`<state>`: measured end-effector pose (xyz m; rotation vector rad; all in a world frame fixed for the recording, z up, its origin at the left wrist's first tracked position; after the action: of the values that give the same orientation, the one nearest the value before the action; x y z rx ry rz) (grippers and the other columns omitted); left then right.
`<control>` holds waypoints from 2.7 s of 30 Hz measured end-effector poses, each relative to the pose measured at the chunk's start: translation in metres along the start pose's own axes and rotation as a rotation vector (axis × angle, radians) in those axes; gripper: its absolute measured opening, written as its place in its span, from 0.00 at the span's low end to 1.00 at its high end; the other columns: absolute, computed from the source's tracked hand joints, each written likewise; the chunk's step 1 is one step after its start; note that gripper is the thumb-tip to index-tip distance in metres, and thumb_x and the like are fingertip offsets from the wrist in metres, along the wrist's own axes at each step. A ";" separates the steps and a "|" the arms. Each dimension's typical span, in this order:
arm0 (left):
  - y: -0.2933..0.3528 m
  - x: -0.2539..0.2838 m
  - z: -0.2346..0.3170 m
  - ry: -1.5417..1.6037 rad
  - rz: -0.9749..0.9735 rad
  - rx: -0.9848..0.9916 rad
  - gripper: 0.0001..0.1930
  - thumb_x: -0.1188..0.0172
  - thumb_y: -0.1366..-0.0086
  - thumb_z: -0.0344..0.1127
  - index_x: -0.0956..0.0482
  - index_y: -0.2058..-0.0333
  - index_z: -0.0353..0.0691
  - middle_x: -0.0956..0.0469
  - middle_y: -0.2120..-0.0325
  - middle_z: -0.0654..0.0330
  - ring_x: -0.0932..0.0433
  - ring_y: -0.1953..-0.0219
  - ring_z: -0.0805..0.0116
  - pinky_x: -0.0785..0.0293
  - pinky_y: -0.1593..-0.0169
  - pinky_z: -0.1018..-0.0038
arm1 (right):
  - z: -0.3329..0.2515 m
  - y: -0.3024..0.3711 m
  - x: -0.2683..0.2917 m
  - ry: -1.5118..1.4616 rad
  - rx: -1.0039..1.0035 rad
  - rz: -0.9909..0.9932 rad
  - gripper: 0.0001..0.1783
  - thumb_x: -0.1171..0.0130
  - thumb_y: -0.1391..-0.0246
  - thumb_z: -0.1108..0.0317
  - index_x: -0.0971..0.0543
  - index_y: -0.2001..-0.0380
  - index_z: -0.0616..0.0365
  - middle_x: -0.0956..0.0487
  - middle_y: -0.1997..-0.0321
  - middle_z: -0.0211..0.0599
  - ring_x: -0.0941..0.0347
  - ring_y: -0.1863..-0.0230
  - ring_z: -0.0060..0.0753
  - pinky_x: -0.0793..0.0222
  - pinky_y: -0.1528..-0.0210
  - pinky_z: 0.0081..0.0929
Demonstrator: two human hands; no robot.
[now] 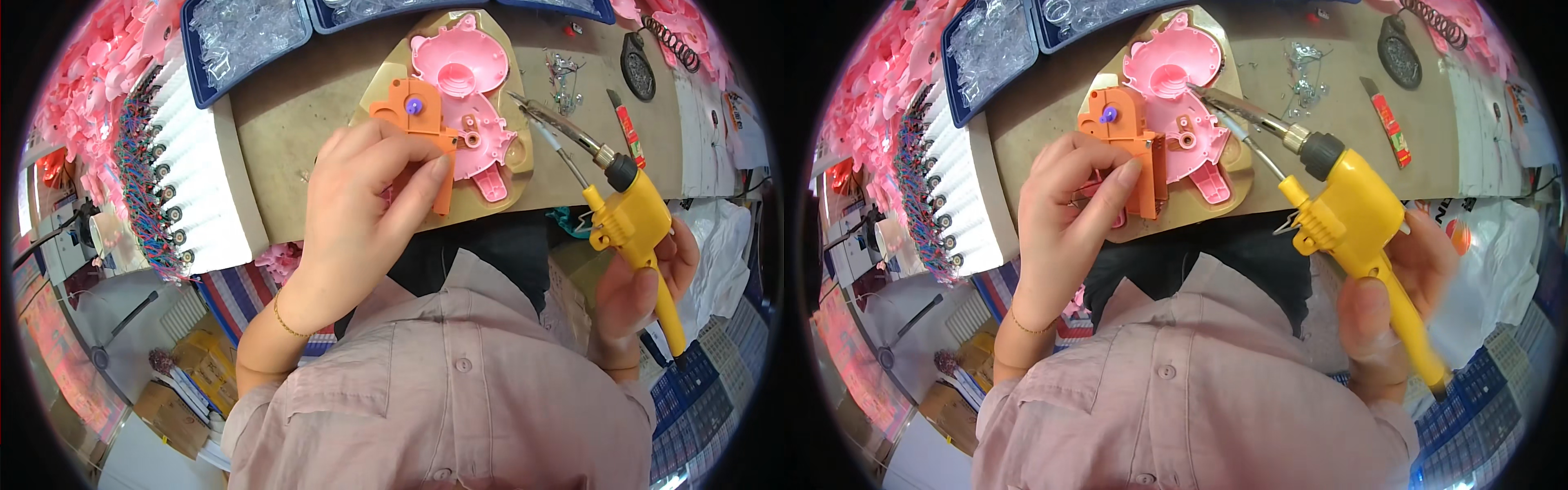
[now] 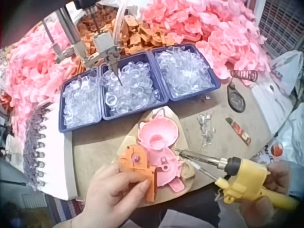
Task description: Assembling electronic toy ponies including soldering components and joining plastic parts.
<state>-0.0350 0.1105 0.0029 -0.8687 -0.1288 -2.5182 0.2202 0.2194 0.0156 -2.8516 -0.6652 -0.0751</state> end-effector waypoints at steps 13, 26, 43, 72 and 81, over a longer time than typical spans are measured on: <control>-0.004 0.000 0.005 -0.019 0.066 -0.043 0.04 0.39 0.47 0.32 0.22 0.77 0.40 0.30 0.78 0.62 0.34 0.73 0.65 0.38 0.64 0.71 | -0.022 0.014 -0.051 -0.131 0.317 -0.493 0.35 0.39 0.46 0.68 0.42 0.39 0.64 0.32 0.43 0.62 0.29 0.46 0.46 0.30 0.47 0.34; -0.006 0.000 0.007 -0.050 0.056 -0.030 0.03 0.40 0.49 0.31 0.23 0.79 0.41 0.29 0.78 0.63 0.33 0.73 0.64 0.38 0.63 0.70 | -0.003 0.020 -0.067 -0.129 -0.084 -0.618 0.33 0.49 0.51 0.69 0.38 0.41 0.70 0.25 0.52 0.53 0.24 0.62 0.35 0.29 0.59 0.25; -0.009 -0.004 0.006 -0.081 0.058 -0.018 0.04 0.40 0.48 0.32 0.23 0.79 0.42 0.29 0.78 0.63 0.32 0.71 0.62 0.37 0.62 0.69 | -0.027 0.028 -0.065 0.131 0.548 -0.577 0.37 0.34 0.52 0.69 0.43 0.43 0.58 0.34 0.48 0.76 0.21 0.63 0.55 0.23 0.70 0.33; -0.012 -0.004 0.015 -0.134 0.020 -0.058 0.05 0.39 0.47 0.32 0.24 0.78 0.41 0.30 0.78 0.61 0.32 0.71 0.59 0.38 0.63 0.66 | 0.106 -0.109 0.115 0.038 -0.482 0.168 0.14 0.44 0.42 0.70 0.28 0.53 0.59 0.24 0.60 0.32 0.28 0.67 0.18 0.31 0.64 0.18; 0.001 0.002 0.025 -0.345 0.008 -0.286 0.04 0.39 0.45 0.31 0.24 0.71 0.40 0.28 0.73 0.59 0.30 0.67 0.61 0.38 0.58 0.67 | -0.037 -0.096 -0.171 0.311 0.506 -0.681 0.06 0.41 0.50 0.73 0.22 0.68 0.64 0.24 0.65 0.35 0.26 0.63 0.29 0.31 0.59 0.24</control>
<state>-0.0217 0.1151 0.0240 -1.4110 0.1281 -2.3913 0.0240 0.2220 0.0537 -1.9789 -1.3211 -0.3817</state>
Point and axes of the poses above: each hand's wrist, its own y-axis away from the middle knuckle, its own x-axis out of the back of the hand, z = x × y, the point moved 10 cm from there along -y, towards the middle knuckle
